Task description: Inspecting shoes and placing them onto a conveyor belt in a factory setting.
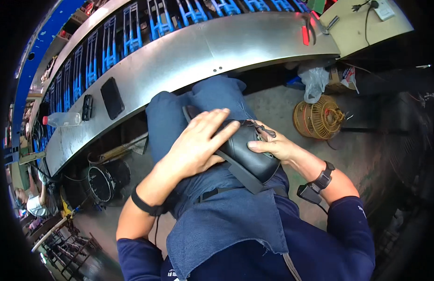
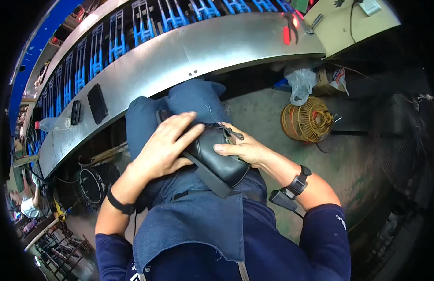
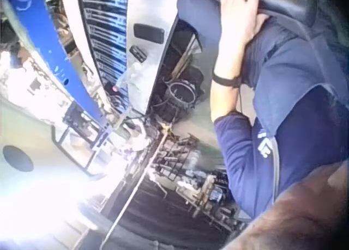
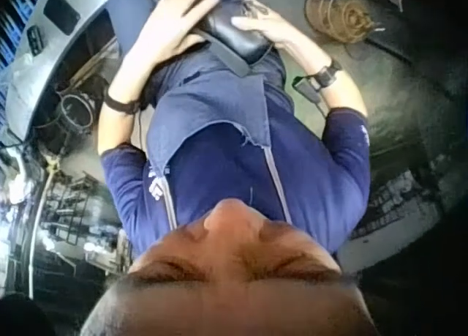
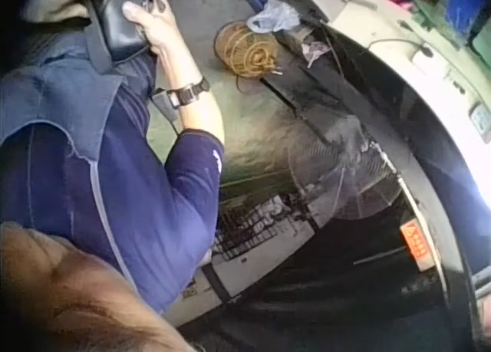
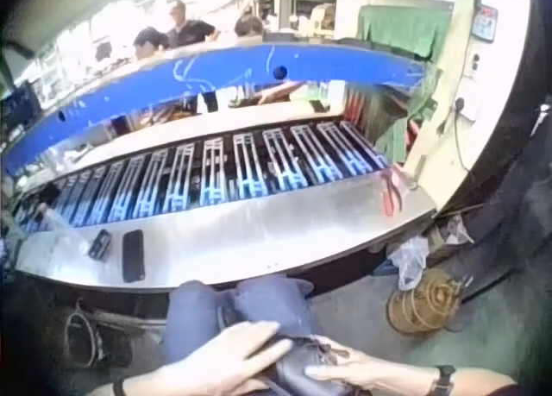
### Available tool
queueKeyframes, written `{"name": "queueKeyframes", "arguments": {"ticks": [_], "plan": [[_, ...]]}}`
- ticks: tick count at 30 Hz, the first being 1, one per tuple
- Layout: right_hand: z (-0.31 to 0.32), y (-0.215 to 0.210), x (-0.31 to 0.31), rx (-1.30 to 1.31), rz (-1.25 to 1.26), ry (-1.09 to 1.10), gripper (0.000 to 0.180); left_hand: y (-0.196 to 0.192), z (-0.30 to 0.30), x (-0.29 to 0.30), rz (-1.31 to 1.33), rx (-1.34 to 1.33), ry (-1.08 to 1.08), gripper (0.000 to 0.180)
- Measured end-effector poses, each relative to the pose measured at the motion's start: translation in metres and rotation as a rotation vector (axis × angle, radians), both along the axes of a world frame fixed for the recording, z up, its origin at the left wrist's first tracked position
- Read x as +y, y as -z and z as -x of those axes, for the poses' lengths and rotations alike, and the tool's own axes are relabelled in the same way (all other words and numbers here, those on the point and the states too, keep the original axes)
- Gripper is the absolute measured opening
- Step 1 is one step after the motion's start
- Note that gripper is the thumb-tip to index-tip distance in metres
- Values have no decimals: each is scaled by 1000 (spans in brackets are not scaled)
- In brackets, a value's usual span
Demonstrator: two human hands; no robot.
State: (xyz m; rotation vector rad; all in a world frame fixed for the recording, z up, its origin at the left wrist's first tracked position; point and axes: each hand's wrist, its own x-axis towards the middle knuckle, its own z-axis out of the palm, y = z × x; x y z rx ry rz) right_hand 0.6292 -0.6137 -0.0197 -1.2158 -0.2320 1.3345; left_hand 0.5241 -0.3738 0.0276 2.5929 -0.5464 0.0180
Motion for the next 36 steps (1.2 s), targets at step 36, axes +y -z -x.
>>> {"name": "queueKeyframes", "arguments": {"ticks": [36], "plan": [[-36, 31, 10, 87, -7, -73, 89, 64, 20, 10, 1264, 1268, -438, 62]]}}
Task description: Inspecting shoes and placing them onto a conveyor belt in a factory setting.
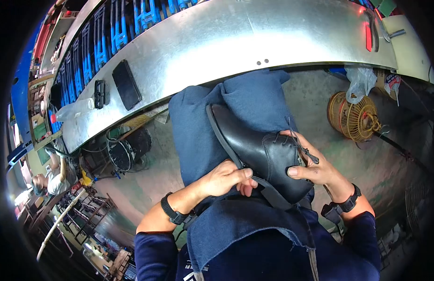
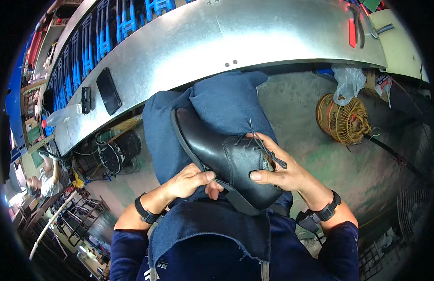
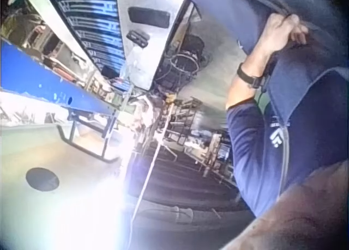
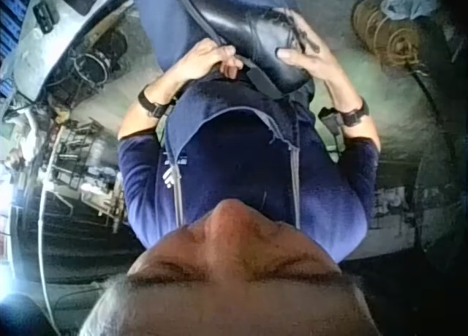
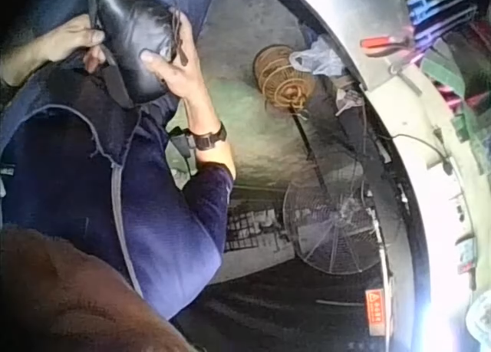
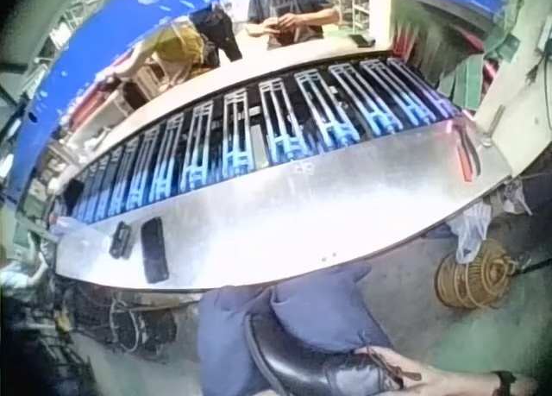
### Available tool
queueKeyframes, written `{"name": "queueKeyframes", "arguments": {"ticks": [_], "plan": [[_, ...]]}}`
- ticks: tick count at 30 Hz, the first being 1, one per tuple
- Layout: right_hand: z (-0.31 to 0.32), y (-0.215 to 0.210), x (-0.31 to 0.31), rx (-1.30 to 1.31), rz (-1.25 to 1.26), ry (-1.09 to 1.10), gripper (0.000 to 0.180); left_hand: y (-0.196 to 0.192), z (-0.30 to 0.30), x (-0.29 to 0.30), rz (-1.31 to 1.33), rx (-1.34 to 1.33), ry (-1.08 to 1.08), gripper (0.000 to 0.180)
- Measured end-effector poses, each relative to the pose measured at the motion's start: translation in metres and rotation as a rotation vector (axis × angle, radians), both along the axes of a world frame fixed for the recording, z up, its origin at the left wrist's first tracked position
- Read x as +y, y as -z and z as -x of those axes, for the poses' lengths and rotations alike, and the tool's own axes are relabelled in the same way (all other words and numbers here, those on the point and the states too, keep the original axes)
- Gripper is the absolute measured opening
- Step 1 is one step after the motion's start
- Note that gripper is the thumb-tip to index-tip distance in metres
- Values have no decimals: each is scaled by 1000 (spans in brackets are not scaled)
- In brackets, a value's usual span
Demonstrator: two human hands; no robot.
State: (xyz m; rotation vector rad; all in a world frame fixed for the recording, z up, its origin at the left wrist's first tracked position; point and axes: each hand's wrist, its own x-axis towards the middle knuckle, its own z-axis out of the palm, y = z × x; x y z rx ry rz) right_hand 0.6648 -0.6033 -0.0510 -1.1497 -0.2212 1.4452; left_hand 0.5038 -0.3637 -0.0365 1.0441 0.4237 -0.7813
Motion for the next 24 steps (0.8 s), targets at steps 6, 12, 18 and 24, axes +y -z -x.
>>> {"name": "queueKeyframes", "arguments": {"ticks": [6, 12, 18, 24], "plan": [[2, -2, 0, -71, 18, -47, 86, -7, -28, 20, 19, -90, 424, 55], [9, -24, 9, -153, -21, 56, 86, -19, -15, 7, -174, -35, 379, 51], [47, -112, 27, -1107, -432, -151, 68, -49, 34, -18, 198, -6, -1105, 85], [66, -110, 39, -946, -388, 171, 31, -52, 78, -2, 436, -350, -1308, 90]]}}
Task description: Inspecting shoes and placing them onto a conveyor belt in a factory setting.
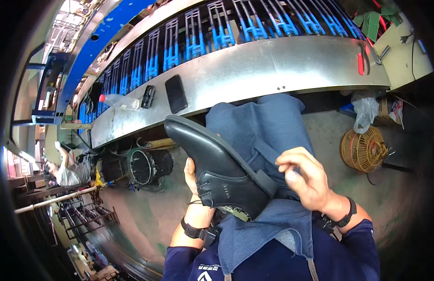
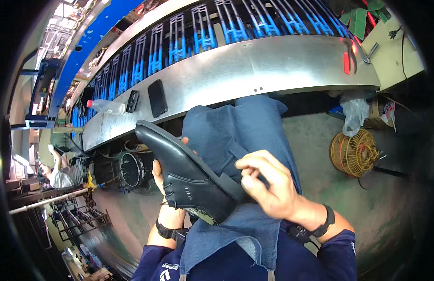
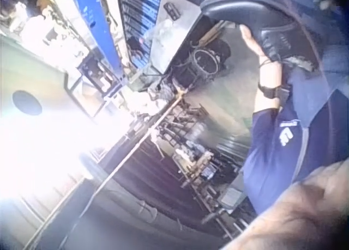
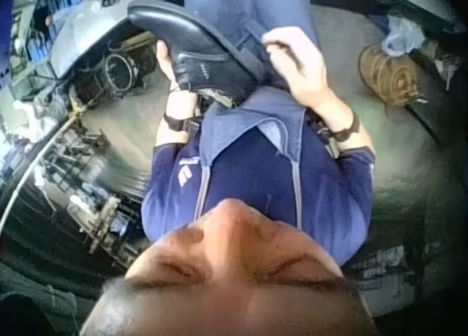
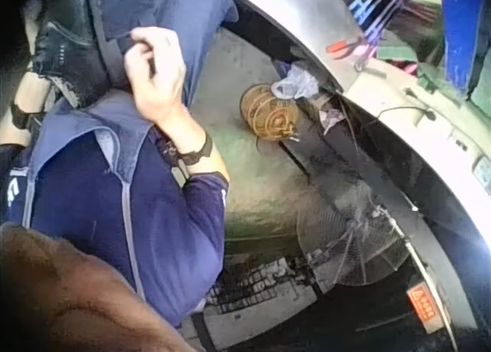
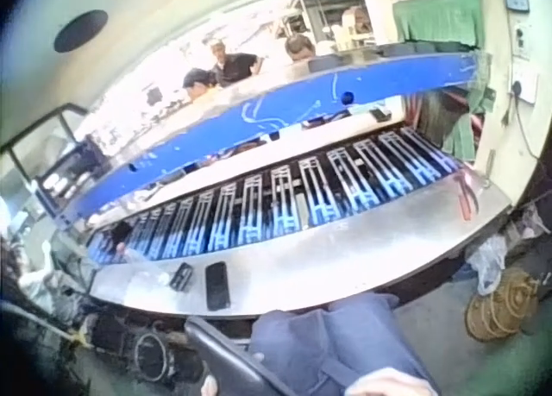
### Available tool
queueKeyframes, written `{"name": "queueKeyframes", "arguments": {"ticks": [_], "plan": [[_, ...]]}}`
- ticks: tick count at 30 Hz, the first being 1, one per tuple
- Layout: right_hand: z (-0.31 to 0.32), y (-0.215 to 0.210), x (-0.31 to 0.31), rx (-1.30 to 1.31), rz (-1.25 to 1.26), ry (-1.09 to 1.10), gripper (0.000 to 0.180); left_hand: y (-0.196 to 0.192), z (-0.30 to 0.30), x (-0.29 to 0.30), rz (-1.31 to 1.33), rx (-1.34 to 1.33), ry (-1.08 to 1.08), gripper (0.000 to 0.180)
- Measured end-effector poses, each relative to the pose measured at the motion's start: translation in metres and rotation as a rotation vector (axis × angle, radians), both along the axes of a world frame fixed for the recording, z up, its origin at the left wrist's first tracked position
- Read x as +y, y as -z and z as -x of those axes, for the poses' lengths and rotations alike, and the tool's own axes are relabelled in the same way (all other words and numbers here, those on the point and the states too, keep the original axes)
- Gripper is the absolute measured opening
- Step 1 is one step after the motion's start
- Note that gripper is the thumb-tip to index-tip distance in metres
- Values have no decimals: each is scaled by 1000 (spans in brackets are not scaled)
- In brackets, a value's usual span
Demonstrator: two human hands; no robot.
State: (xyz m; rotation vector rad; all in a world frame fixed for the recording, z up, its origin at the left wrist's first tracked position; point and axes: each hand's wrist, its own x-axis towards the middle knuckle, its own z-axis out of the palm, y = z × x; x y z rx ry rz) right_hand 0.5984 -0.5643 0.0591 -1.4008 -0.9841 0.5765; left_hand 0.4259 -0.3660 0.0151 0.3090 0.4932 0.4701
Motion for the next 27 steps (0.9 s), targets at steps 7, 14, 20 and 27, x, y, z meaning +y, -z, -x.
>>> {"name": "queueKeyframes", "arguments": {"ticks": [7, 14, 20, 27], "plan": [[38, 50, -2, 40, 53, -156, 34, 25, 22, -16, 27, -27, 10, 95], [55, 49, -5, 464, 79, -225, 41, 30, 19, -24, -33, 27, -25, 92], [44, 33, -6, -88, 166, -104, 36, 7, 5, -35, 93, -101, -34, 82], [14, -5, 23, 47, 120, -9, 83, -13, -25, -40, -265, 2, 221, 86]]}}
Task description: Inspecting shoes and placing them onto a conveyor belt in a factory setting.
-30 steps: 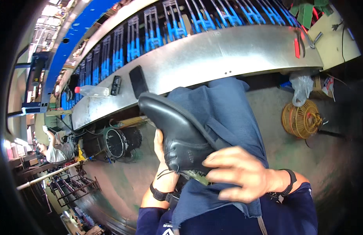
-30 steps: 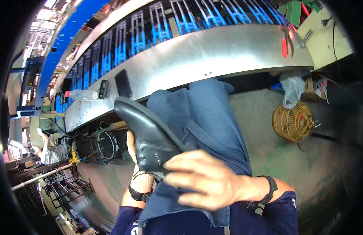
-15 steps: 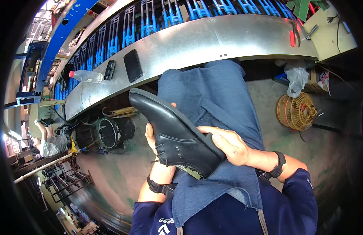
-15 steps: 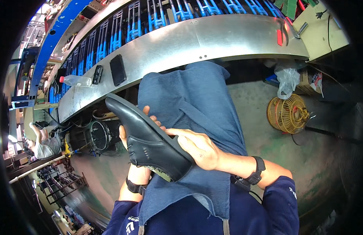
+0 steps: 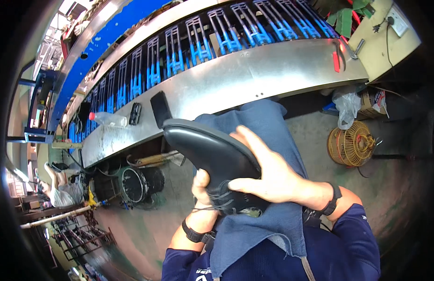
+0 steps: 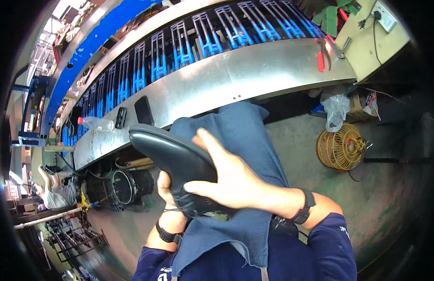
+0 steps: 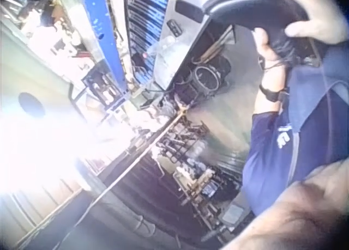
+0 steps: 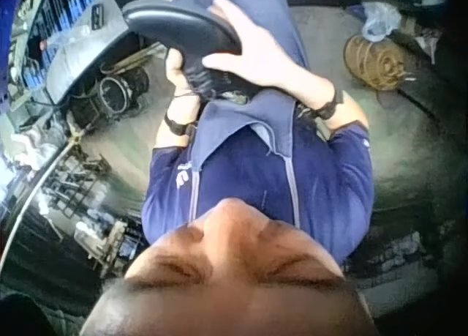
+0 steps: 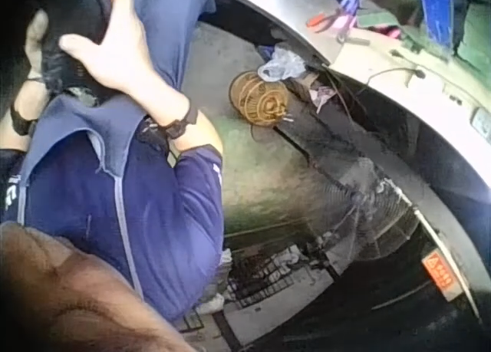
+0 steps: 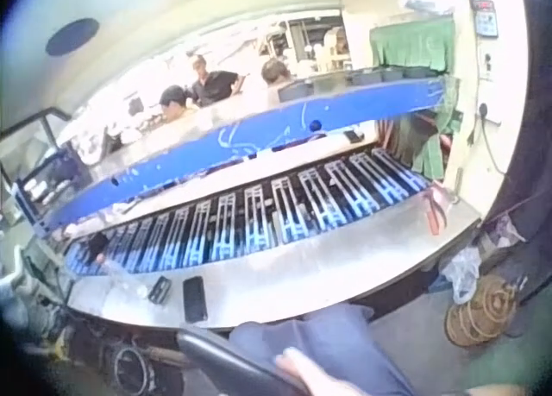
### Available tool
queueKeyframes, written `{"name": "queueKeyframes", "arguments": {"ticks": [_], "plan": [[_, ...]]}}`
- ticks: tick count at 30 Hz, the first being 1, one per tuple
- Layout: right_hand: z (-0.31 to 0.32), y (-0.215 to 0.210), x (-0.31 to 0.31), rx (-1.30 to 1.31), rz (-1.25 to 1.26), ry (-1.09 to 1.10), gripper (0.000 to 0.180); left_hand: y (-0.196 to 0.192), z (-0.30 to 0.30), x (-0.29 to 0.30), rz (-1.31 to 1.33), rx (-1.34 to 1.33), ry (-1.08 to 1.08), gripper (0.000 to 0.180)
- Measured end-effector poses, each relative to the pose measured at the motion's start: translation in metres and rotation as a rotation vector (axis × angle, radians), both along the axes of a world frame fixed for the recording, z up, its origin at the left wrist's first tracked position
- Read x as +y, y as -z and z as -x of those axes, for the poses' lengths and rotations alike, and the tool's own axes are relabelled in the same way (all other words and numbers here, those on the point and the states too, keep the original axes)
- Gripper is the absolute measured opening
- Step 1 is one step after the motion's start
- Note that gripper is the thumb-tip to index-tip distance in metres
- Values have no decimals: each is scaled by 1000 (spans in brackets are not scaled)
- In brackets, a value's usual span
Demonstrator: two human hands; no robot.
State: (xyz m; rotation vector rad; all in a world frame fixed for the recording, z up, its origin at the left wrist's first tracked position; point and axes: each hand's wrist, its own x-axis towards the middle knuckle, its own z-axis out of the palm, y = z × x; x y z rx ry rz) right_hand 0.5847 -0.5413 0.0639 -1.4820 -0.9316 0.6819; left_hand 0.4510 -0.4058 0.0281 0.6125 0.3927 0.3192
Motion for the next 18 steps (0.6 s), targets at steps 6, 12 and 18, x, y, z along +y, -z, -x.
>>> {"name": "queueKeyframes", "arguments": {"ticks": [6, 12, 18], "plan": [[28, 13, 10, 167, -42, 271, 71, -11, -17, -1, -147, 0, -34, 74], [-55, 39, 10, 251, -251, -35, 93, -3, -36, -8, -610, 121, -30, 68], [-96, 55, 27, 136, -68, -108, 98, 32, -48, -1, -707, 305, 198, 85]]}}
